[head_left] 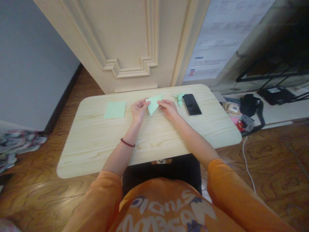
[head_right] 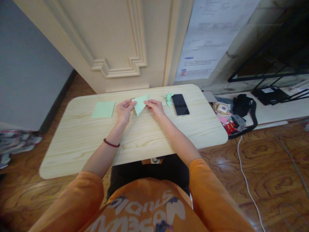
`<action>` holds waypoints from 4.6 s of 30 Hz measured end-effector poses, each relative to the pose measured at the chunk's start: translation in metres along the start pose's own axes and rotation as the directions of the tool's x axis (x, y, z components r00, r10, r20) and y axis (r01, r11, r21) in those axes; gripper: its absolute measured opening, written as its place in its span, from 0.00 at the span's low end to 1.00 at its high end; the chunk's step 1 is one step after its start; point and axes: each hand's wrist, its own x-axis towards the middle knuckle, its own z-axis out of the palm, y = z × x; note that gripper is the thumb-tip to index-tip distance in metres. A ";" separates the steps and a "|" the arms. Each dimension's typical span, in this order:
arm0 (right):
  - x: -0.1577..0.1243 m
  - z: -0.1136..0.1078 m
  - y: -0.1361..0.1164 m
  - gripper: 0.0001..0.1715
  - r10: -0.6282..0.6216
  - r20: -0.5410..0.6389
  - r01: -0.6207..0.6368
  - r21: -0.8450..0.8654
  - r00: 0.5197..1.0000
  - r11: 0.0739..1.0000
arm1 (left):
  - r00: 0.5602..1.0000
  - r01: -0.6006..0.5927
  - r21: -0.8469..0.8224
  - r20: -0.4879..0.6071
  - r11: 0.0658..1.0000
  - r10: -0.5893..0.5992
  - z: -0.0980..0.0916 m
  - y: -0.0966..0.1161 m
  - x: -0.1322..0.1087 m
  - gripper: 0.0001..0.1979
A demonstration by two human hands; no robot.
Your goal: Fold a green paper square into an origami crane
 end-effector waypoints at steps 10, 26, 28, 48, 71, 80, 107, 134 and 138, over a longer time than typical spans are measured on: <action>0.006 -0.005 -0.006 0.09 0.048 -0.144 -0.029 0.137 0.988 0.990 | 1.000 -0.005 0.017 -0.011 1.000 0.005 0.003 -0.001 -0.001 0.29; 0.010 -0.008 -0.008 0.11 0.056 -0.187 -0.021 0.186 0.981 0.982 | 0.999 0.034 0.054 0.021 0.998 -0.035 0.000 0.004 -0.003 0.28; 0.011 -0.009 -0.008 0.11 0.055 -0.189 -0.014 0.208 0.980 0.978 | 0.999 0.037 0.059 0.026 0.998 -0.039 -0.001 0.004 -0.002 0.28; 0.008 -0.003 0.004 0.18 -0.114 -0.080 0.107 -0.082 0.990 0.991 | 1.000 -0.013 0.083 0.001 0.996 0.013 -0.005 0.005 0.000 0.26; 0.000 0.003 0.011 0.30 -0.174 0.103 0.201 -0.397 0.979 0.896 | 0.993 -0.004 -0.116 -0.119 0.993 -0.010 0.002 -0.008 0.003 0.29; -0.008 0.010 0.008 0.30 -0.106 0.213 0.188 -0.416 0.971 0.890 | 0.977 0.039 -0.220 -0.196 0.975 -0.084 0.007 -0.006 0.000 0.29; -0.001 0.007 0.005 0.28 0.043 0.262 0.095 -0.491 0.964 0.866 | 0.943 0.056 -0.258 -0.304 0.965 -0.136 0.013 -0.013 0.006 0.30; -0.011 0.012 -0.001 0.30 0.148 0.284 0.039 -0.561 0.947 0.827 | 0.927 0.042 -0.308 -0.343 0.951 -0.152 0.013 -0.014 0.008 0.29; -0.015 0.015 -0.003 0.27 0.133 0.278 0.052 -0.572 0.951 0.819 | 0.925 0.035 -0.300 -0.353 0.953 -0.145 0.012 -0.014 0.010 0.27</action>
